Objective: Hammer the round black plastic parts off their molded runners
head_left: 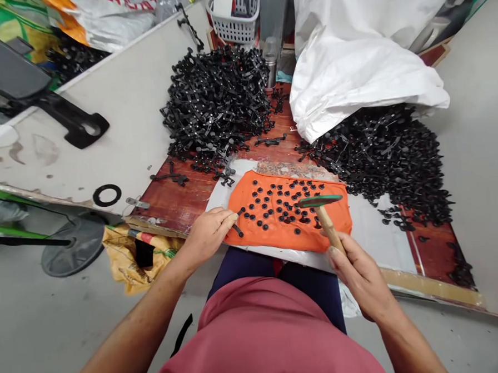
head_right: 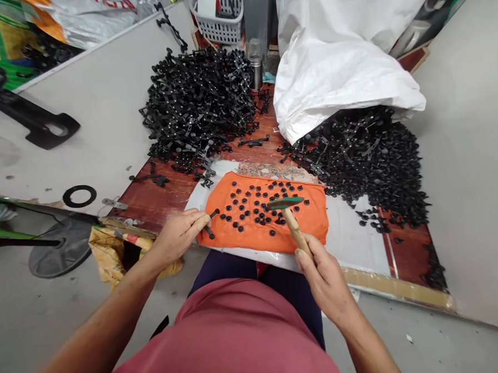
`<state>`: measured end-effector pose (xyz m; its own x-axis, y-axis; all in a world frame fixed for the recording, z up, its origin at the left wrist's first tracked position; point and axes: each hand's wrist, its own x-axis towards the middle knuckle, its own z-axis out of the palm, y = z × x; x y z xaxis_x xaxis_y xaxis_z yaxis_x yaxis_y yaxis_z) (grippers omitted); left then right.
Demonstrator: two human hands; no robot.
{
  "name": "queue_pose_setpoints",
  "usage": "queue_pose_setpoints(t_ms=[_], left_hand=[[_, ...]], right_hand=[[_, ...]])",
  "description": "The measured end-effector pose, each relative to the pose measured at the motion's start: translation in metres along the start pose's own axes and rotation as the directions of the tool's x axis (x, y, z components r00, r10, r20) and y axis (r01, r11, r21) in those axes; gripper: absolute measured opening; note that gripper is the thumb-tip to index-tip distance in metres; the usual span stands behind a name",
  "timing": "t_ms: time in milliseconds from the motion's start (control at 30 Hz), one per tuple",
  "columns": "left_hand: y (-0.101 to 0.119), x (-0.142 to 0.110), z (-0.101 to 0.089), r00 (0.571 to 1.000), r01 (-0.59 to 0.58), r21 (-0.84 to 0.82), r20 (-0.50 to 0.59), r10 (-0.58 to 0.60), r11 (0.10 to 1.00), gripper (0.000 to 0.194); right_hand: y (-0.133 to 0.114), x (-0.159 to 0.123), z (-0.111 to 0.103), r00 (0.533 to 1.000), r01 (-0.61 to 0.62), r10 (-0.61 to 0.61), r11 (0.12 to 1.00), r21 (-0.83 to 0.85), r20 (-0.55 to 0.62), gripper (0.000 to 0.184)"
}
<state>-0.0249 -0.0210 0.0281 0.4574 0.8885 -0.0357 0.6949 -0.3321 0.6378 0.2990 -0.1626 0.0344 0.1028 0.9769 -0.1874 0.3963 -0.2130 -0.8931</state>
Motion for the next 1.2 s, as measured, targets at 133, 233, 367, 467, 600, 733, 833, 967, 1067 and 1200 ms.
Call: queue_pose_setpoints(t_ms=[133,233,367,467,600,733,833,967,1067,1200], left_hand=[[0.001,0.003,0.0,0.999,-0.021,0.017,0.041,0.02,1.0,0.042],[0.001,0.005,0.001,0.998,-0.037,0.09,0.058,0.032,0.995,0.042],[0.001,0.007,0.004,0.997,-0.055,0.224,0.066,0.041,0.973,0.042],[0.001,0.007,0.005,0.998,-0.051,0.275,0.056,0.037,0.96,0.042],[0.003,0.01,-0.001,0.996,-0.004,0.286,0.086,-0.022,0.958,0.042],[0.005,0.015,-0.008,0.989,0.002,0.306,0.14,-0.047,0.952,0.045],[0.005,0.014,-0.006,0.99,-0.019,0.337,0.136,-0.029,0.941,0.045],[0.005,0.009,-0.001,0.995,-0.019,0.406,0.097,-0.023,0.914,0.046],[0.007,0.007,0.0,0.994,-0.009,0.455,0.101,-0.042,0.891,0.048],[0.011,0.006,-0.002,0.988,0.01,0.481,0.128,-0.082,0.877,0.049]], right_hand=[[0.003,-0.001,0.005,0.997,-0.036,0.034,0.999,0.025,0.069,0.028],[0.001,0.001,0.008,0.997,-0.023,0.023,1.0,0.003,0.067,0.029],[0.001,0.005,0.01,0.997,0.017,-0.01,0.996,-0.087,0.075,0.036],[0.002,0.009,0.012,0.994,0.065,-0.048,0.98,-0.189,0.093,0.039],[-0.001,0.017,0.016,0.988,0.141,-0.113,0.941,-0.309,0.106,0.04],[-0.016,0.029,0.025,0.957,0.276,-0.226,0.9,-0.337,0.181,0.05],[-0.031,0.036,0.034,0.925,0.361,-0.285,0.864,-0.352,0.249,0.058],[-0.039,0.039,0.044,0.898,0.439,-0.386,0.795,-0.417,0.21,0.062],[-0.037,0.039,0.052,0.884,0.46,-0.427,0.718,-0.522,0.191,0.064],[-0.033,0.041,0.062,0.904,0.414,-0.353,0.575,-0.706,0.242,0.062]])
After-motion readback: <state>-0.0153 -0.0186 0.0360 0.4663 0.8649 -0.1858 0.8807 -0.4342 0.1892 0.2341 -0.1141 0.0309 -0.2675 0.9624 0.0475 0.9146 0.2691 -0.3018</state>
